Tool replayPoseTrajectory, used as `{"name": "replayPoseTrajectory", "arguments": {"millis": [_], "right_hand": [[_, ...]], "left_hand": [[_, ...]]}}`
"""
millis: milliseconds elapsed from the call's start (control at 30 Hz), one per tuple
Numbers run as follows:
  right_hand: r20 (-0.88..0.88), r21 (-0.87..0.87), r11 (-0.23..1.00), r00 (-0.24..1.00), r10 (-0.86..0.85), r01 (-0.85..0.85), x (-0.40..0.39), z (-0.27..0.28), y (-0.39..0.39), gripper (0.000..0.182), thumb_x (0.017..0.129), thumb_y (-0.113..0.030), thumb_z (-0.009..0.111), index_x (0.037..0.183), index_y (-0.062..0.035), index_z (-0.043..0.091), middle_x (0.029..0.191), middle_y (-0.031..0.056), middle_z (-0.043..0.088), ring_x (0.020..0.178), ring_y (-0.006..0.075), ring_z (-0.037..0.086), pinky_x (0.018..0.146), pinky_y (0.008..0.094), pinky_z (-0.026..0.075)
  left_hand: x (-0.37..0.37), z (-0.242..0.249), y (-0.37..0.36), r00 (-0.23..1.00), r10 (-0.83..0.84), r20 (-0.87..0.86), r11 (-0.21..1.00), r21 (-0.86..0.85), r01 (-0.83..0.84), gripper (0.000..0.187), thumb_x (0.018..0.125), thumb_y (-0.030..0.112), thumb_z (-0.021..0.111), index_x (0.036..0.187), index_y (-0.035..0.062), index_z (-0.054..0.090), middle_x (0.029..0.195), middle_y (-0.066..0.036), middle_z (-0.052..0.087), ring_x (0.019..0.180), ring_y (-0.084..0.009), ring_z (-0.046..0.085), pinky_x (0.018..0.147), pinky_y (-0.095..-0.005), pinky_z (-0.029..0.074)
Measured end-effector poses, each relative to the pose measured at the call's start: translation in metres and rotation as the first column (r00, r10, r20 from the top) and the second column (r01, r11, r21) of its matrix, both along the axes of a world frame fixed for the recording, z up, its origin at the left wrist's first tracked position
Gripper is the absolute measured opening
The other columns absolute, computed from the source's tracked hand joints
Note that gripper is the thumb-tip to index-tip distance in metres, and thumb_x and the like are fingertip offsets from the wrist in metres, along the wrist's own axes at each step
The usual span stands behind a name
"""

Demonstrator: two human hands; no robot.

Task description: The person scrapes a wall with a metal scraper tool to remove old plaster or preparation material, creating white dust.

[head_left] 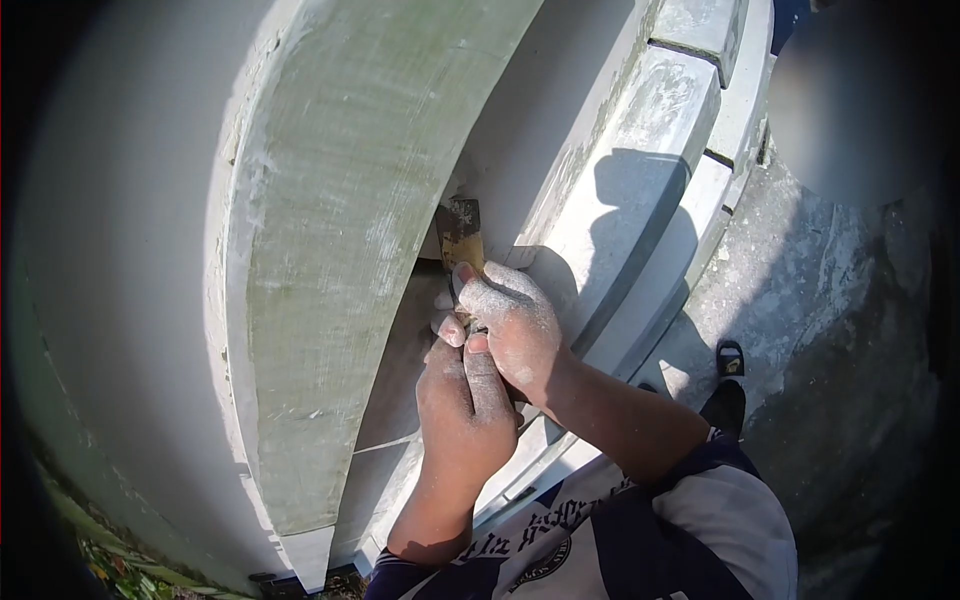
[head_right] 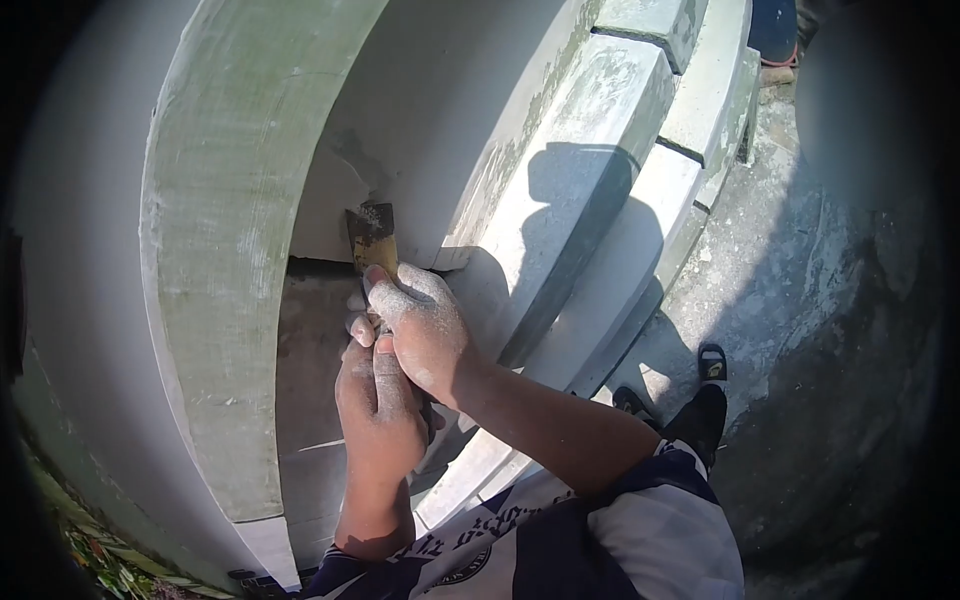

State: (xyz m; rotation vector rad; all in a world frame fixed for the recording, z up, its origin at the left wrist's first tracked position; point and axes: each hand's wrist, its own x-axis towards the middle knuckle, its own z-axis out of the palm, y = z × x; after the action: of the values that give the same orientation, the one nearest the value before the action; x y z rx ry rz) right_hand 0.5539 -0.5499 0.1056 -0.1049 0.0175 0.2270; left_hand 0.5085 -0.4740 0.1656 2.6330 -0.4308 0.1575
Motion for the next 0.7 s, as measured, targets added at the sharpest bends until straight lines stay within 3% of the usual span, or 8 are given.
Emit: {"name": "replayPoseTrajectory", "arguments": {"millis": [67,167,233,300,400,533,600,700], "right_hand": [[-0.023,0.068,0.998,1.0,0.0,0.001,-0.004,0.004,0.004,0.023,0.101,-0.025,0.048,0.092,-0.0047,0.052,0.079,0.0026,0.051,0.069,0.0107,0.053,0.061,0.0258,0.045],[-0.036,0.139,0.99,0.999,0.026,-0.021,-0.014,0.014,0.005,0.021,0.101,-0.022,0.049,0.088,-0.0056,0.05,0.076,0.0019,0.051,0.065,0.0109,0.051,0.058,0.0254,0.043],[0.01,0.001,1.0,1.0,-0.028,0.028,-0.001,0.01,-0.002,0.023,0.101,-0.023,0.049,0.086,-0.005,0.049,0.074,0.0021,0.05,0.064,0.0112,0.051,0.058,0.0254,0.043],[0.043,-0.096,0.993,0.997,-0.068,0.072,0.005,0.004,-0.007,0.024,0.101,-0.024,0.05,0.086,-0.0047,0.049,0.073,0.0026,0.049,0.064,0.0116,0.051,0.058,0.0253,0.042],[-0.045,0.035,0.999,0.999,-0.025,0.027,-0.001,0.013,-0.004,0.022,0.1,-0.021,0.051,0.084,-0.0053,0.048,0.072,0.0036,0.047,0.064,0.0118,0.051,0.058,0.026,0.042],[-0.005,0.083,0.996,1.0,0.031,-0.03,-0.004,0.008,-0.004,0.019,0.1,-0.02,0.05,0.087,-0.0059,0.049,0.076,0.0035,0.047,0.065,0.0119,0.051,0.058,0.0259,0.042],[0.012,-0.017,1.0,1.0,-0.022,0.022,0.006,0.006,-0.011,0.017,0.1,-0.02,0.049,0.091,-0.0062,0.049,0.078,0.0027,0.047,0.066,0.0119,0.052,0.058,0.0253,0.042],[-0.017,0.086,0.996,0.999,0.04,-0.039,-0.009,0.011,-0.003,0.016,0.099,-0.018,0.05,0.088,-0.0068,0.048,0.075,0.0028,0.047,0.066,0.0117,0.053,0.059,0.0256,0.043]], "left_hand": [[0.001,0.003,-0.001,0.993,0.064,-0.102,0.997,-0.039,-0.069,0.024,0.099,0.013,0.041,0.108,-0.0053,0.054,0.086,-0.025,0.061,0.081,-0.0406,0.059,0.074,-0.0426,0.045],[-0.005,-0.003,0.006,0.992,-0.05,0.117,0.998,-0.02,0.052,0.024,0.1,0.013,0.041,0.105,-0.0056,0.056,0.081,-0.024,0.061,0.075,-0.0394,0.06,0.069,-0.0421,0.046],[0.004,0.0,0.001,0.989,0.1,-0.104,0.992,-0.064,-0.107,0.024,0.1,0.012,0.041,0.103,-0.006,0.055,0.079,-0.024,0.061,0.071,-0.0395,0.061,0.066,-0.042,0.046],[0.003,0.002,0.003,0.979,0.128,-0.156,0.989,-0.05,-0.137,0.023,0.099,0.012,0.041,0.102,-0.0062,0.055,0.078,-0.024,0.061,0.07,-0.04,0.06,0.065,-0.0421,0.046],[0.007,0.002,0.0,0.996,-0.069,0.061,0.997,-0.011,0.07,0.023,0.099,0.012,0.041,0.102,-0.0062,0.054,0.078,-0.025,0.06,0.069,-0.0415,0.06,0.064,-0.0424,0.046],[0.005,-0.004,0.0,0.989,-0.071,0.129,0.997,0.036,0.067,0.022,0.099,0.012,0.041,0.105,-0.0057,0.053,0.079,-0.025,0.06,0.074,-0.0427,0.06,0.068,-0.044,0.046],[0.001,0.008,-0.011,0.963,0.156,-0.22,0.979,-0.097,-0.18,0.023,0.099,0.012,0.041,0.107,-0.0059,0.053,0.081,-0.025,0.06,0.076,-0.0435,0.06,0.069,-0.0443,0.046],[0.002,-0.001,-0.002,0.986,-0.095,0.139,0.995,-0.008,0.097,0.023,0.099,0.012,0.041,0.103,-0.0064,0.055,0.082,-0.027,0.061,0.075,-0.0439,0.06,0.067,-0.0439,0.046]]}}
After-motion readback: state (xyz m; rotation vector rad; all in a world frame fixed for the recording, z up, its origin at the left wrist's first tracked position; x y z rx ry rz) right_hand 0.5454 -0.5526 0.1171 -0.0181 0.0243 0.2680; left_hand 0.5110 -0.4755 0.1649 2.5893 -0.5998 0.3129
